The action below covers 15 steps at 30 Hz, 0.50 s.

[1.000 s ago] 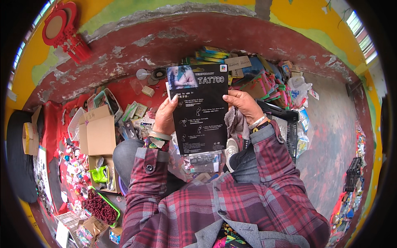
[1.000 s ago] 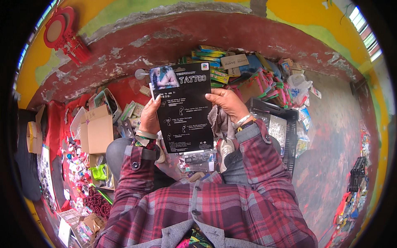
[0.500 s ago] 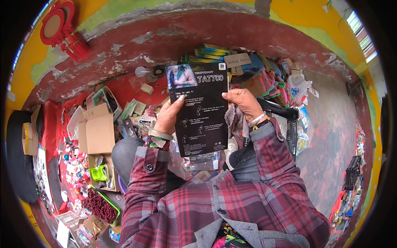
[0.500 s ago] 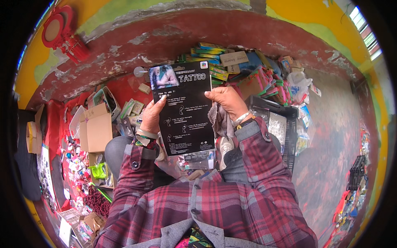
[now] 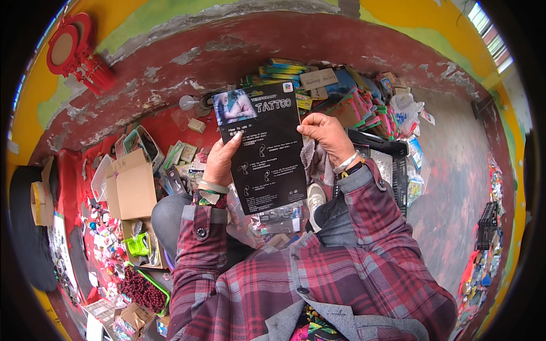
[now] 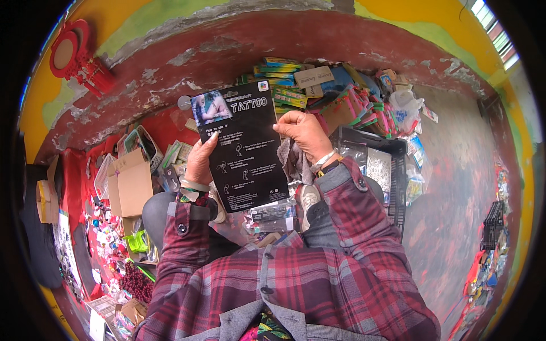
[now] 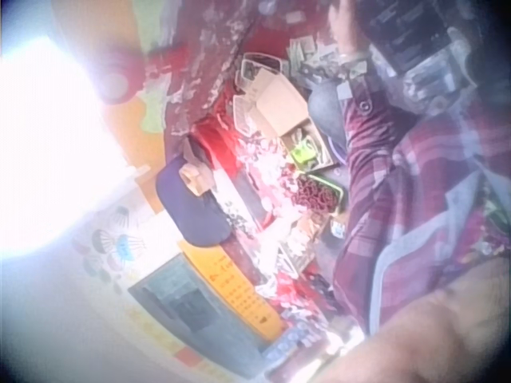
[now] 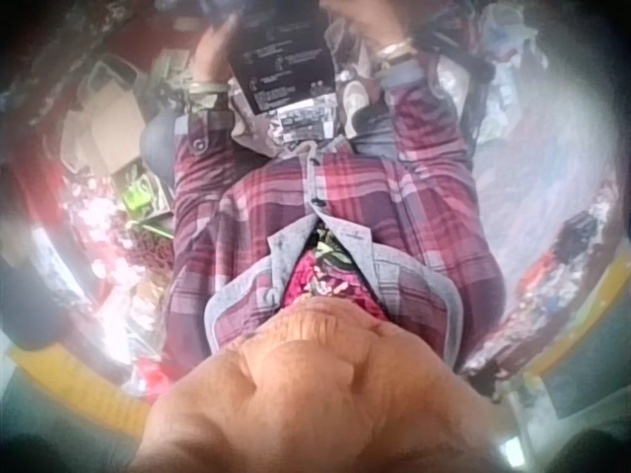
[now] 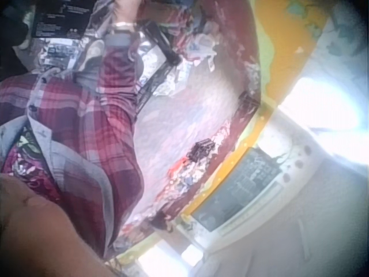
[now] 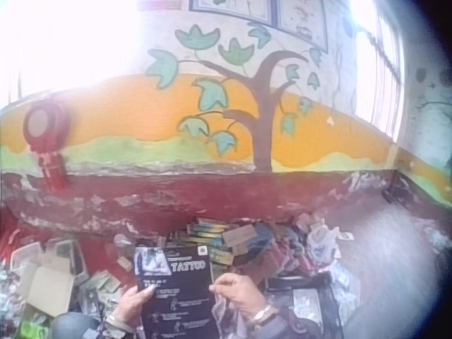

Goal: The person sits on the floor and handles temporary tattoo sheets, wiping them with a cloth. They then place the sheets into clear plastic bags, seal the bags, and arrange them in a pile.

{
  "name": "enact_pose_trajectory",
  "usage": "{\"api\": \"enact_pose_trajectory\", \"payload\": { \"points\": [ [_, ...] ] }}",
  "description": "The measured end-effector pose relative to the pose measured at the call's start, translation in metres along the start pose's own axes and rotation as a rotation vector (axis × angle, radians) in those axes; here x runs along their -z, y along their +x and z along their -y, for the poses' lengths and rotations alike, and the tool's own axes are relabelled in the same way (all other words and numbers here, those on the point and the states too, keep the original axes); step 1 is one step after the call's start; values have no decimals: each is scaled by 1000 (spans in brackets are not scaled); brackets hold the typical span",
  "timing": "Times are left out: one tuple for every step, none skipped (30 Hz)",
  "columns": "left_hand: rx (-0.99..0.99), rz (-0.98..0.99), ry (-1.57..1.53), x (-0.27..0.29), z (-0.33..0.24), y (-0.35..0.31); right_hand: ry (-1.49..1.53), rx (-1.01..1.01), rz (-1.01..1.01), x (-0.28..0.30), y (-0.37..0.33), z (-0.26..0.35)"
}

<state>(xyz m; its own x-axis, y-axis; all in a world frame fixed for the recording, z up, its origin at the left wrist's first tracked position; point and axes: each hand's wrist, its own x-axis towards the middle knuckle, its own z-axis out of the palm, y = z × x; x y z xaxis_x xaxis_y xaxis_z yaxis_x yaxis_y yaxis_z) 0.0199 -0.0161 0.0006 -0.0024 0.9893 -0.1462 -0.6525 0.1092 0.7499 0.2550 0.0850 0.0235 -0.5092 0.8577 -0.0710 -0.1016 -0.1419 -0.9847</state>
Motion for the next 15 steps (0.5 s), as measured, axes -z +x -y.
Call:
{"api": "enact_pose_trajectory", "payload": {
  "points": [
    [4, 14, -9, 0, 0, 0, 28, 1, -19, -1, -1, 1],
    [8, 28, -18, 1, 0, 1, 56, 1, -37, -3, -2, 1],
    [8, 23, -17, 1, 1, 2, 85, 2, -56, -3, -2, 2],
    [8, 16, -17, 2, 2, 2, 51, 4, -44, -3, -2, 2],
    [8, 10, -16, 2, 2, 2, 18, 5, -32, -2, -2, 2],
    [7, 11, -10, 2, 2, 2, -16, 7, -20, -2, -2, 2],
    [7, 13, -5, 2, 2, 2, -15, 11, -17, -2, -2, 2],
    [7, 14, 1, 2, 2, 2, -14, 15, -14, -2, -2, 2],
    [19, 30, -21, 2, 2, 2, -12, 19, -10, -2, -1, 2],
    [30, 45, -42, 3, 1, 2, -10, 11, 5, -1, 0, 1],
    [41, 60, -63, 3, 0, 2, -8, 2, 21, 0, 1, 0],
    [43, 68, -74, 3, -1, 0, -6, -6, 37, 1, 2, -1],
    [46, 77, -87, 3, -1, -2, -5, -17, 50, 2, 2, -1],
    [48, 87, -100, 3, -1, -4, -5, -29, 64, 2, 2, -1],
    [68, 116, -133, 4, -1, -3, -5, -40, 77, 3, 2, -2]
  ]
}}
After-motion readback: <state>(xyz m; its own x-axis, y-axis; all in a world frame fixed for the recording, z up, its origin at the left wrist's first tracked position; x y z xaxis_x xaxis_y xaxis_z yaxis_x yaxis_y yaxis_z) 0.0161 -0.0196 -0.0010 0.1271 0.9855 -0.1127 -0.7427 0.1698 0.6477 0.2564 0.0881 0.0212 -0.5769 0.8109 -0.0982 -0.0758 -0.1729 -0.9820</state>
